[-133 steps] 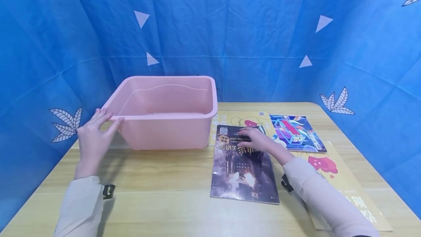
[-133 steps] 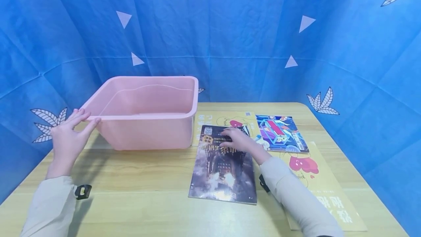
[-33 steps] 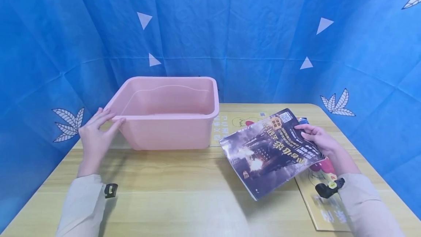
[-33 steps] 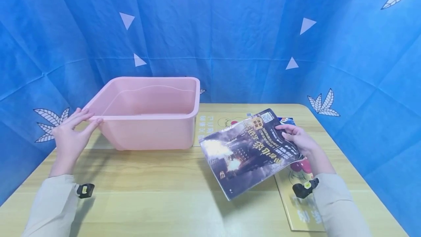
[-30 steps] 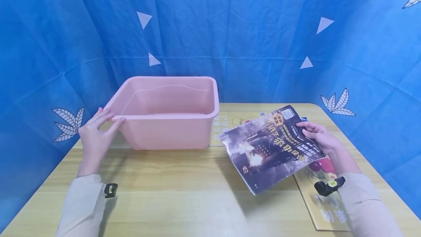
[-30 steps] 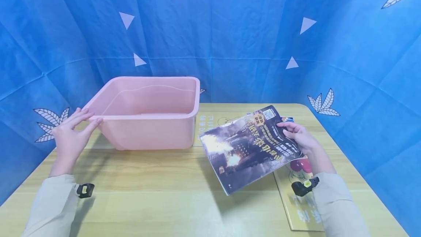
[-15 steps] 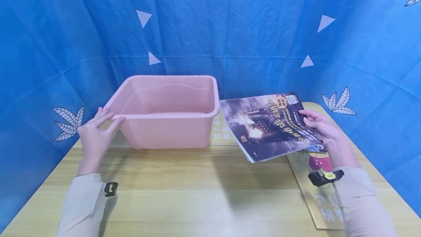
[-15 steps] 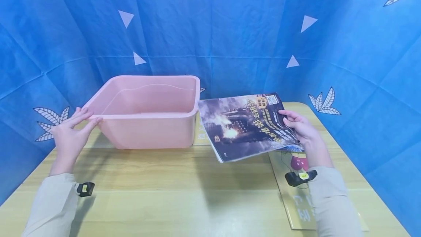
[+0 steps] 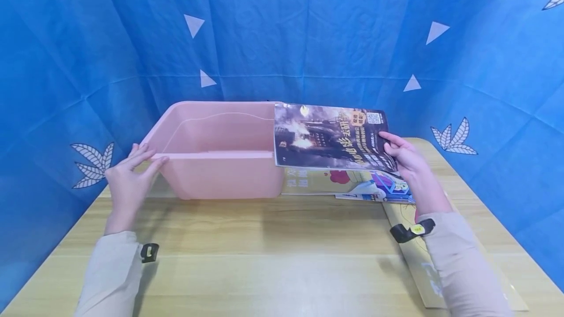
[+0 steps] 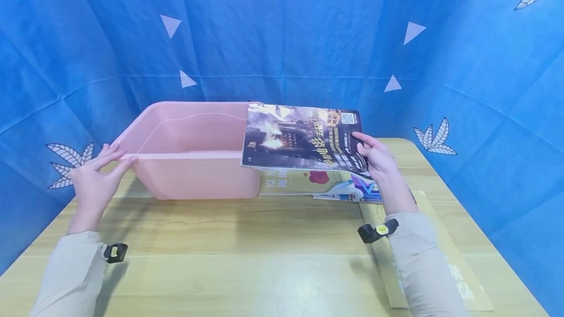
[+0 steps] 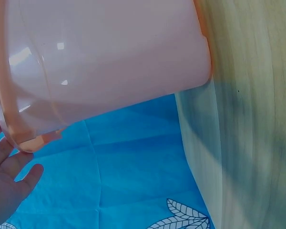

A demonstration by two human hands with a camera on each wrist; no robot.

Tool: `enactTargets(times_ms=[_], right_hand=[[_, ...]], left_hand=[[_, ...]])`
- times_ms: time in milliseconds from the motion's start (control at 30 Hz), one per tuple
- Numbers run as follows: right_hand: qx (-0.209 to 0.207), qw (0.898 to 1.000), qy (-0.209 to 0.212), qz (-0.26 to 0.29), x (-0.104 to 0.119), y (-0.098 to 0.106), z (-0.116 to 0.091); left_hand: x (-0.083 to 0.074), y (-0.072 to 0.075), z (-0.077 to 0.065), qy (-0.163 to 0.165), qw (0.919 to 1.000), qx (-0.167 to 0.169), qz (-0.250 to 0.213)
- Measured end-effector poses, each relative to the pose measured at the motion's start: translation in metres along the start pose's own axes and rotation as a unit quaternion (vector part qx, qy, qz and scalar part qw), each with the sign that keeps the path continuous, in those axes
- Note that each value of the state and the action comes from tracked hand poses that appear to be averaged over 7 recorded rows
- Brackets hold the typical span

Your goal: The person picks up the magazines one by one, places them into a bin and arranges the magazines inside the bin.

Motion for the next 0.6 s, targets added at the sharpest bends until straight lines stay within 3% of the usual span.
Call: enactTargets(times_ms=[367, 600], right_hand=[[-0.103, 0.994, 0.008, -0.036, -0.011, -0.044, 0.031], [-0.108, 0.992, 0.008, -0.062, -0.021, -0.077, 0.052]], left_hand=[[0.003, -0.001, -0.001, 0.001, 1.0000, 0.000, -0.003], [0.004, 0.000, -0.001, -0.001, 1.0000, -0.005, -0.004]])
Point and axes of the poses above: each hand's wrist, its own z-axis towards the middle knuckle, its own y-axis out of the back of the hand, x = y × z, the point moved 3 cm from there along z, towards the middle knuckle, and after that the axes turned 4 degrees about z, right-handed, at the moved point
